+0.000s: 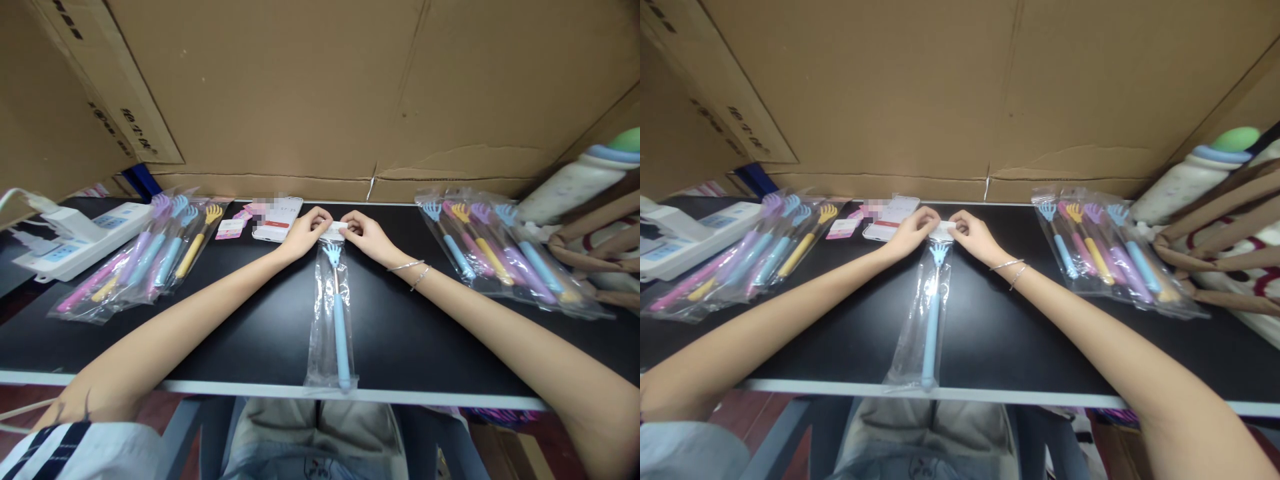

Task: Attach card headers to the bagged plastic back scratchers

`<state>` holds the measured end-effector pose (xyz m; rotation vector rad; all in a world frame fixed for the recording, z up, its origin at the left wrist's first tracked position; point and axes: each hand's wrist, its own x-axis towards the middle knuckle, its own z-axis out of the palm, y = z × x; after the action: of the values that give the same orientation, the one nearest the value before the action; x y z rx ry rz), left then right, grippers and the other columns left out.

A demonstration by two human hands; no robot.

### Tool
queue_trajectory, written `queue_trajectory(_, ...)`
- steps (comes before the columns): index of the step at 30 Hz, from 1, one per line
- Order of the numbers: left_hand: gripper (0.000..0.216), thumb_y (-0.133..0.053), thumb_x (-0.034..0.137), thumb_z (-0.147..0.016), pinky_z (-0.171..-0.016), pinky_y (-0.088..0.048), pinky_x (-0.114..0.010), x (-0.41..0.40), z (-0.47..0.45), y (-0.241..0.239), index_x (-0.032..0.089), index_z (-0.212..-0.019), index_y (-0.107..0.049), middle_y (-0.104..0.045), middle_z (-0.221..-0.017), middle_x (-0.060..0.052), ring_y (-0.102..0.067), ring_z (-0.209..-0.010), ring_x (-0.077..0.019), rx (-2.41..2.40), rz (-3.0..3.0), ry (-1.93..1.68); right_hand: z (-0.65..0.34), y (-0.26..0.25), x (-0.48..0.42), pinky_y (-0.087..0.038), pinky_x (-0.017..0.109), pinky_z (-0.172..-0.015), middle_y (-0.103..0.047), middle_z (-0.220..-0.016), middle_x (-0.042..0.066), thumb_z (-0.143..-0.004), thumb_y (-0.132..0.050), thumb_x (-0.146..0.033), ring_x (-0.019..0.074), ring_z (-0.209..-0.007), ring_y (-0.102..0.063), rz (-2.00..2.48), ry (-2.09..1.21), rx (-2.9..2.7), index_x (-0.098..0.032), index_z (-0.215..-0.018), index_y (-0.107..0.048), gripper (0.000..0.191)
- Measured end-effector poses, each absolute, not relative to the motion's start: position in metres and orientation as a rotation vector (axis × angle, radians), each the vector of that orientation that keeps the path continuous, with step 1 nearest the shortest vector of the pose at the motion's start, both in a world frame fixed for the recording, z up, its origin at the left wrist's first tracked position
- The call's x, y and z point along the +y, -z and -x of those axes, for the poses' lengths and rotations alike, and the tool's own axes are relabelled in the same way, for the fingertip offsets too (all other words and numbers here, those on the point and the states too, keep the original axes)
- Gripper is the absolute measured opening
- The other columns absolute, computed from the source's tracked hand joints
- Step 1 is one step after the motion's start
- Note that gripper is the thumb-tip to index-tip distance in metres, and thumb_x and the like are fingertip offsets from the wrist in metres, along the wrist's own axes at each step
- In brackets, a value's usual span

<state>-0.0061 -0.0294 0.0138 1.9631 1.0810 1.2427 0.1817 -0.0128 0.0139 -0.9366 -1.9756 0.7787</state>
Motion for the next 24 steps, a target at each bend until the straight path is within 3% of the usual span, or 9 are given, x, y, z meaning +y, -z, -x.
queue_trajectory(8,0.017,-0.052,0.034,-0.087,-0.077,-0.045,-0.025,-0.0284,0.0068,-0.0127,0.017,-0.091,-0.055,-0.062,-0.090,-0.001,-0.056,-0.082,-0.0129,1.076,-2.041,-1.211,-0.1822,-0.0137,-0.0124,-0.045,0.029,-0.069,-0.061,-0.075,0.001,-0.077,-0.060,-0.031,0.0142,-0.071,-0.057,0.932,-0.773,-1.989,-0.018,-0.087,-0.055,0.017)
queue_trajectory(24,0.017,-0.053,0.034,-0.085,-0.075,-0.044,-0.025,-0.0289,0.0064,-0.0138,0.017,-0.087,-0.053,-0.060,-0.084,-0.001,-0.056,-0.079,-0.0132,1.077,-2.051,-1.210,-0.1818,-0.0152,-0.0144,-0.046,0.029,-0.068,-0.062,-0.079,0.002,-0.076,-0.061,-0.028,0.0135,-0.069,-0.056,0.896,-0.792,-1.991,-0.018,-0.086,-0.055,0.015)
